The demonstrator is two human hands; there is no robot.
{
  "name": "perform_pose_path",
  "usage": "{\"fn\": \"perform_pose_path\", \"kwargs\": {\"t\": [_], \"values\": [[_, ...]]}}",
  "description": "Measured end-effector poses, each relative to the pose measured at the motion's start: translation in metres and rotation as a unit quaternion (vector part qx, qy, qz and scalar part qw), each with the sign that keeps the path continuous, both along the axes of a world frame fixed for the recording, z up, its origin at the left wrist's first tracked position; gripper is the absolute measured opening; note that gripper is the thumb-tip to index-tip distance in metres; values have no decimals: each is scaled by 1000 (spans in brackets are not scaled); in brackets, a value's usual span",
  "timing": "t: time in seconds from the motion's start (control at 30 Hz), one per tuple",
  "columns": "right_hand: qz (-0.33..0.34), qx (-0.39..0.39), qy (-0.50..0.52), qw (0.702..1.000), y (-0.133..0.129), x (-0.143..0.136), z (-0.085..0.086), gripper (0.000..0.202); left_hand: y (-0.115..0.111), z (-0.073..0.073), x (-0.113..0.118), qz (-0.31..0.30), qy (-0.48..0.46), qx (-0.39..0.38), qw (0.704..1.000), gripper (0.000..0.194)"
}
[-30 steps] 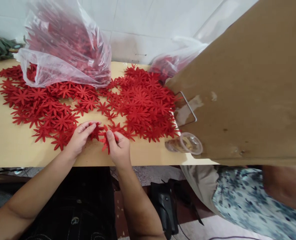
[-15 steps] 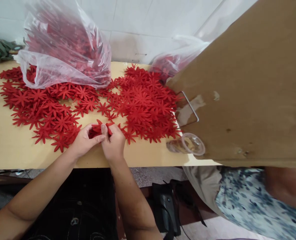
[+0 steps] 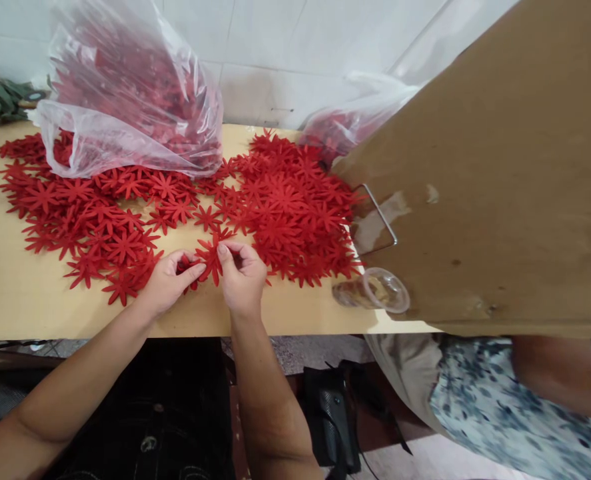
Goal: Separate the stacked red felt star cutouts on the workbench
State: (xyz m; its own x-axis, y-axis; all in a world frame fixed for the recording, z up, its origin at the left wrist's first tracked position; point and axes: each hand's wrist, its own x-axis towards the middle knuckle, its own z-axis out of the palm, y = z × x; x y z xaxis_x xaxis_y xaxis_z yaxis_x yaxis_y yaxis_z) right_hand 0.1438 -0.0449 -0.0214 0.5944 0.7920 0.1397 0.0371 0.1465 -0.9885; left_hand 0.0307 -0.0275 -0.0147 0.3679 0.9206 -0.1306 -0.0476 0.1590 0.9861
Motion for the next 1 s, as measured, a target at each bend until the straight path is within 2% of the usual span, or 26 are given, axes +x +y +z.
{"fn": "perform_pose_path", "kwargs": {"t": [0.17, 0.4, 0.43, 0.53, 0.63, 0.77, 0.83, 1.0], "values": [[-58, 18, -8, 998, 7, 2, -2, 19, 1, -3, 0, -20, -35, -13, 999, 15], [-138, 64, 21, 988, 11, 33, -3, 18, 2, -6, -2, 5, -68, -40, 997, 17], [-123, 55, 8, 991, 8, 34, -3, 20, 2, -6, -2, 4, -70, -44, 997, 17], [-14, -1, -14, 1000, -1, 29, -4, 21, 2, -5, -1, 7, -73, -45, 996, 16], [79, -30, 34, 996, -9, 19, -6, 22, 2, -3, -1, 18, -76, -39, 996, 15], [159, -40, 87, 983, -12, 9, -6, 30, 2, -2, -1, 21, -63, -32, 997, 15], [152, -41, 66, 985, -11, 7, -4, 27, 2, -2, -1, 17, -54, -21, 998, 14], [78, -32, 35, 996, -8, 4, -1, 26, 0, -1, 0, 3, -36, 3, 999, 15]]}}
